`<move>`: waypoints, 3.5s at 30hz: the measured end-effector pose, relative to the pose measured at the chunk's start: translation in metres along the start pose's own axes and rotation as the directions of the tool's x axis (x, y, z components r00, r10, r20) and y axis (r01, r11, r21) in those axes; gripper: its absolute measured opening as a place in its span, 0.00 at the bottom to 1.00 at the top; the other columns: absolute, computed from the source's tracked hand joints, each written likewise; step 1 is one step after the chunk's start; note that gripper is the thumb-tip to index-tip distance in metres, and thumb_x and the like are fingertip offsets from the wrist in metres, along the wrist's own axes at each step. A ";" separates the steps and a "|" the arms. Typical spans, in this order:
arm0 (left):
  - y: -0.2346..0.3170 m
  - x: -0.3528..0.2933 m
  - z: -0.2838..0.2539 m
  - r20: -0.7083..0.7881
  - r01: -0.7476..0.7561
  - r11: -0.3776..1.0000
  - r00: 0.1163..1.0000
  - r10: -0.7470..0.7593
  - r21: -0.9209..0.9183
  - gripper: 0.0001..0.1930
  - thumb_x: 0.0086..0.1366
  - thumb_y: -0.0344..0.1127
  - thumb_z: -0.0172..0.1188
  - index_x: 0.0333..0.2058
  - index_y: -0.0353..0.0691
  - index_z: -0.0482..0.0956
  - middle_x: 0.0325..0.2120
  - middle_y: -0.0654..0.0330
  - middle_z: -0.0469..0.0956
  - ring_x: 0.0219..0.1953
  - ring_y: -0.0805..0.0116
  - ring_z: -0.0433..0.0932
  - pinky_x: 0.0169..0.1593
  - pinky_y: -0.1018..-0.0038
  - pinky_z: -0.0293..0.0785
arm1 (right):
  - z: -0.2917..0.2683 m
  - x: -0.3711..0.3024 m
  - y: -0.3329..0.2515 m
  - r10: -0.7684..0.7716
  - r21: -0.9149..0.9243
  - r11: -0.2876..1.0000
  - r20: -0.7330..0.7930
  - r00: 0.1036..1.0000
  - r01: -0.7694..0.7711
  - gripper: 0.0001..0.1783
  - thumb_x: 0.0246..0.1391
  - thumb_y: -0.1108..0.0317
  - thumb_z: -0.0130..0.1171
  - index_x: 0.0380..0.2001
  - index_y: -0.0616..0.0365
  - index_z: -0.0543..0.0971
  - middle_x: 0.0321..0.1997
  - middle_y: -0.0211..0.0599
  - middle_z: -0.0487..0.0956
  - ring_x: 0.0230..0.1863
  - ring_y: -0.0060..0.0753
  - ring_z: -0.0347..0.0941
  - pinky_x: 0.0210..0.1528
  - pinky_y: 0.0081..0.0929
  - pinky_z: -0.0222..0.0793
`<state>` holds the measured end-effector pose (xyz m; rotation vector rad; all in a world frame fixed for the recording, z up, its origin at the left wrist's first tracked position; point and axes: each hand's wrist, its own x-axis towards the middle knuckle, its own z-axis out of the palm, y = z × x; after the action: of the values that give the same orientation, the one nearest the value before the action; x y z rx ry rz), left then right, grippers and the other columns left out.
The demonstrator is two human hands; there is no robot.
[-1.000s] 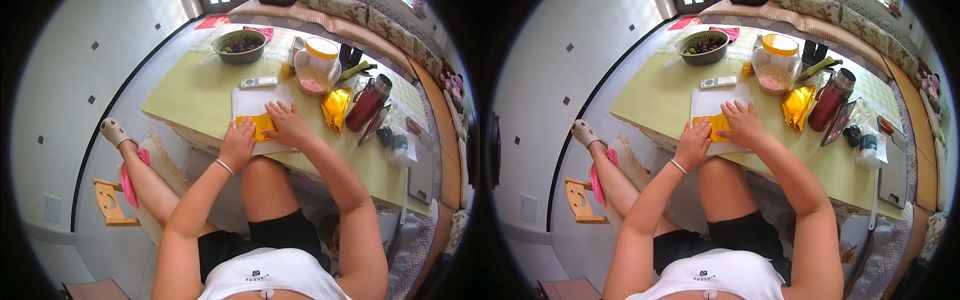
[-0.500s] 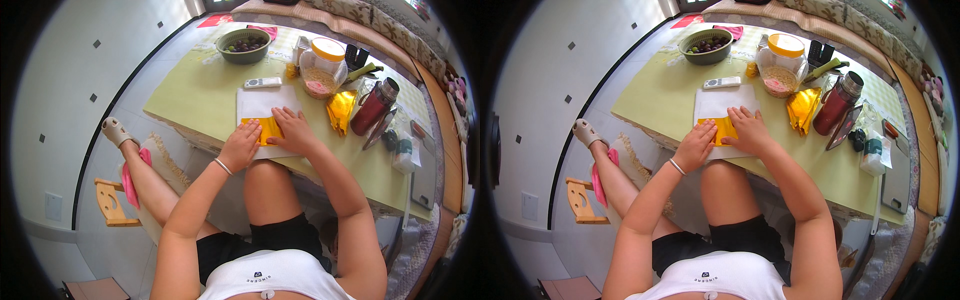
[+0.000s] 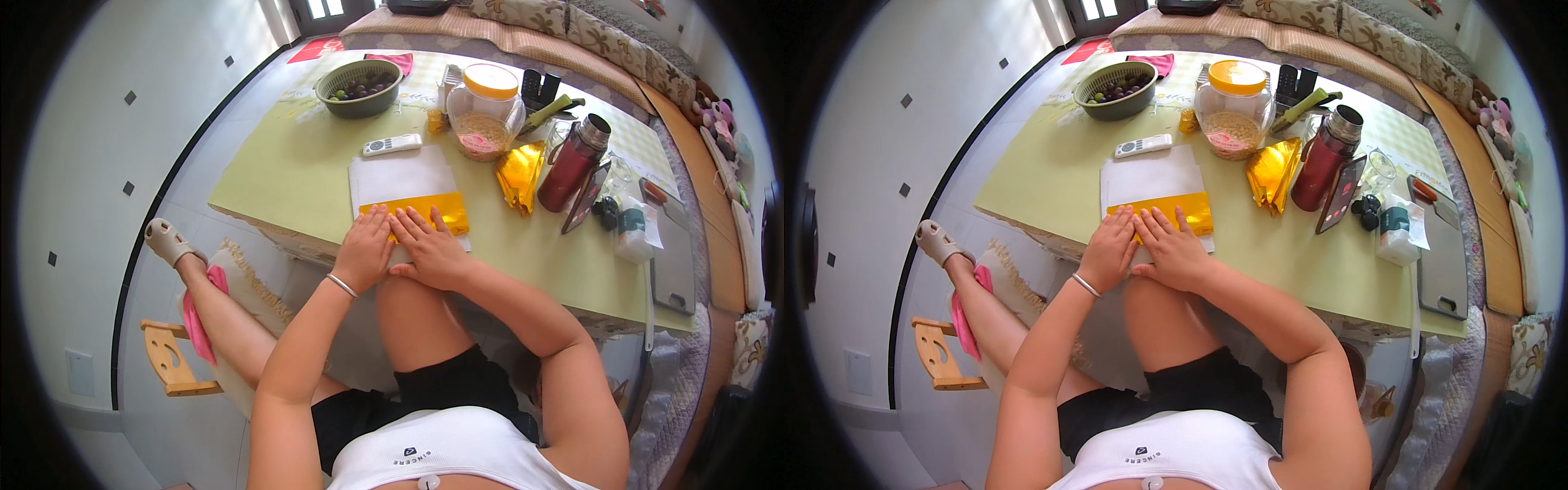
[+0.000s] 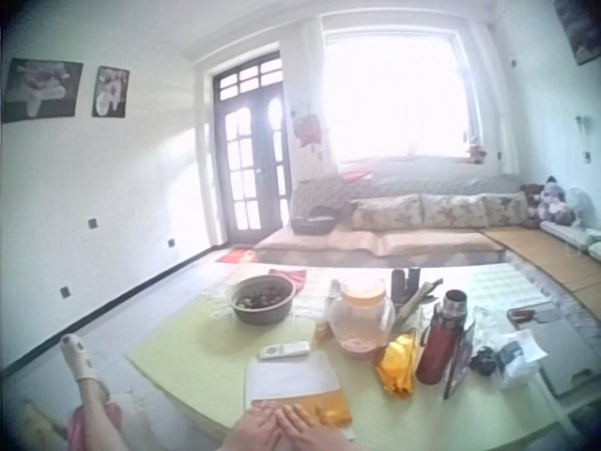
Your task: The person sits on the floor and folds a sheet of yellow paper on a low table. They repeatedly fold the paper in half, press the creases, and unfold it to create a smaller folded shape.
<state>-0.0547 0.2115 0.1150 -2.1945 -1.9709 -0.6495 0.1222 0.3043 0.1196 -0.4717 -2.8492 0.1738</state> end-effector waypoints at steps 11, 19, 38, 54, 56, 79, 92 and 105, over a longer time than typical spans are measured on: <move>0.008 -0.018 -0.006 0.086 0.080 0.985 0.992 -0.094 0.156 0.45 0.65 0.66 0.48 0.66 0.32 0.58 0.69 0.45 0.53 0.73 0.52 0.49 0.72 0.52 0.41 | -0.017 -0.029 0.024 0.081 -0.011 0.997 0.052 0.995 -0.081 0.51 0.57 0.35 0.51 0.71 0.61 0.54 0.76 0.47 0.50 0.78 0.43 0.42 0.76 0.46 0.34; 0.034 -0.006 -0.007 0.232 -0.011 0.986 0.972 -0.029 0.167 0.46 0.63 0.71 0.44 0.69 0.40 0.55 0.71 0.47 0.50 0.73 0.51 0.46 0.72 0.47 0.37 | -0.027 -0.043 0.039 0.102 -0.025 0.995 0.091 0.991 -0.100 0.50 0.58 0.34 0.48 0.71 0.61 0.54 0.77 0.46 0.50 0.78 0.42 0.41 0.76 0.50 0.34; -0.045 0.022 -0.018 -0.074 0.477 0.873 0.872 -0.485 -0.097 0.19 0.52 0.35 0.70 0.42 0.35 0.81 0.42 0.50 0.79 0.43 0.56 0.77 0.49 0.64 0.75 | -0.031 -0.022 0.052 0.126 0.243 0.968 -0.262 0.957 -0.061 0.28 0.63 0.56 0.56 0.61 0.61 0.71 0.66 0.50 0.68 0.65 0.48 0.66 0.65 0.43 0.61; -0.013 0.027 -0.021 0.148 0.441 0.194 0.630 -0.762 -0.876 0.07 0.65 0.20 0.54 0.41 0.33 0.71 0.31 0.56 0.80 0.28 0.68 0.83 0.28 0.78 0.81 | -0.016 -0.005 0.076 0.550 0.962 -0.148 0.272 0.789 -0.229 0.14 0.63 0.75 0.51 0.51 0.65 0.70 0.34 0.42 0.80 0.27 0.29 0.79 0.29 0.22 0.78; -0.007 0.021 -0.019 0.178 0.390 0.094 0.604 -0.777 -0.916 0.05 0.66 0.22 0.56 0.40 0.33 0.73 0.31 0.55 0.81 0.29 0.68 0.84 0.30 0.79 0.81 | -0.015 -0.006 0.077 0.564 0.966 -0.155 0.257 0.785 -0.205 0.10 0.63 0.72 0.53 0.46 0.64 0.72 0.33 0.41 0.80 0.28 0.30 0.80 0.29 0.23 0.78; 0.000 0.000 -0.023 0.155 0.594 0.422 0.684 -0.713 -0.685 0.08 0.60 0.32 0.67 0.26 0.33 0.83 0.19 0.58 0.81 0.22 0.77 0.77 0.28 0.80 0.73 | -0.045 -0.033 0.080 0.578 0.877 0.038 0.372 0.726 -0.479 0.09 0.62 0.67 0.58 0.35 0.63 0.76 0.27 0.40 0.82 0.23 0.31 0.81 0.22 0.25 0.76; 0.000 -0.001 -0.020 0.183 0.461 0.139 0.585 -0.790 -0.876 0.03 0.65 0.26 0.60 0.34 0.32 0.78 0.33 0.55 0.82 0.33 0.67 0.84 0.39 0.75 0.84 | -0.033 -0.012 0.078 0.594 0.948 -0.068 0.289 0.750 -0.312 0.09 0.61 0.67 0.59 0.37 0.63 0.76 0.31 0.40 0.82 0.30 0.31 0.82 0.29 0.25 0.78; 0.008 0.001 -0.026 0.059 0.641 0.603 0.707 -0.705 -0.475 0.10 0.58 0.34 0.69 0.25 0.31 0.81 0.25 0.55 0.82 0.24 0.72 0.78 0.29 0.75 0.74 | -0.040 -0.032 0.079 0.602 0.825 0.250 0.277 0.749 -0.507 0.10 0.56 0.66 0.65 0.28 0.63 0.80 0.22 0.32 0.81 0.21 0.20 0.77 0.23 0.20 0.73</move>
<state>-0.0529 0.2014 0.1406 -1.4053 -2.7963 -1.4605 0.1856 0.3714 0.1391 -1.1480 -1.8926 1.5977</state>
